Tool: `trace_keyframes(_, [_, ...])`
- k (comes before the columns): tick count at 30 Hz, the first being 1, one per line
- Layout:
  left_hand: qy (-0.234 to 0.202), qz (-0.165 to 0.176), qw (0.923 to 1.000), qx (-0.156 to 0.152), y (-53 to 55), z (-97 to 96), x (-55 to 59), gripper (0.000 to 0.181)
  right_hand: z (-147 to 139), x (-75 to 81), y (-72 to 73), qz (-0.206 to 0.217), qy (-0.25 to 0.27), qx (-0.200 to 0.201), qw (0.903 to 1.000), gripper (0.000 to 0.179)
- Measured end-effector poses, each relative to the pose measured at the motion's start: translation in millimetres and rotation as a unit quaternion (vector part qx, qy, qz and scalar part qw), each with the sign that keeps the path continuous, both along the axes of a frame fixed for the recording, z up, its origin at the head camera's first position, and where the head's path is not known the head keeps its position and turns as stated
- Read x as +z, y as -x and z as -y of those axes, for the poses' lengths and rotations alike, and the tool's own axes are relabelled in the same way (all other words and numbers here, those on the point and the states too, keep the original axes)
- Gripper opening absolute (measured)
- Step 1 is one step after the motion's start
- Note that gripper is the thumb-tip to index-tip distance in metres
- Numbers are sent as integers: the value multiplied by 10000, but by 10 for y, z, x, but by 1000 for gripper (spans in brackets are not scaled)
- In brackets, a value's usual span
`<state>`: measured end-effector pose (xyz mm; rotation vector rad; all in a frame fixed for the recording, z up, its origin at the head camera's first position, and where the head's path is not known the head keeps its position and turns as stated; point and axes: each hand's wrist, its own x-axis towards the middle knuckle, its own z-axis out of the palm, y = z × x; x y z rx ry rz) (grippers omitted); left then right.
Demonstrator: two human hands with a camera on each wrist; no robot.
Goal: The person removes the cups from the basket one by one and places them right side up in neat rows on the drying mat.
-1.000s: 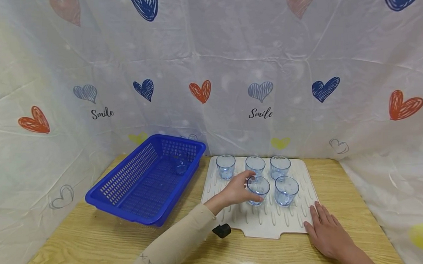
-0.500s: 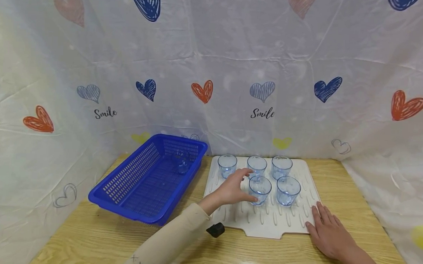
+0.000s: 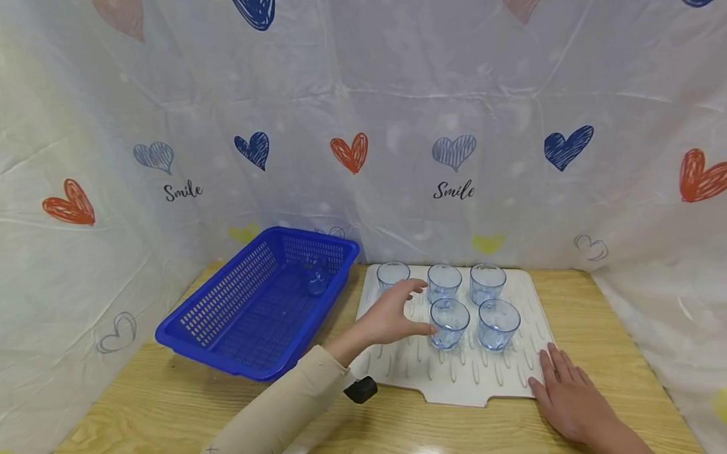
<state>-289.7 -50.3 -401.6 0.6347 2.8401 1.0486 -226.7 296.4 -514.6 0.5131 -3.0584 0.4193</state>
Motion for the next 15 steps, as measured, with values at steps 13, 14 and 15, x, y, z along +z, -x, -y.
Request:
trace_keyframes(13, [99, -357, 9993, -28, -145, 191, 322, 54, 14, 32, 2, 29, -6, 23, 10000, 70])
trace_keyframes(14, [77, -349, 9994, -24, -151, 213, 338, 54, 12, 32, 1, 21, -24, 26, 10000, 70])
trace_keyframes(15, [75, -341, 9994, -6, -157, 234, 349, 54, 10, 31, 1, 5, -46, 32, 10000, 70])
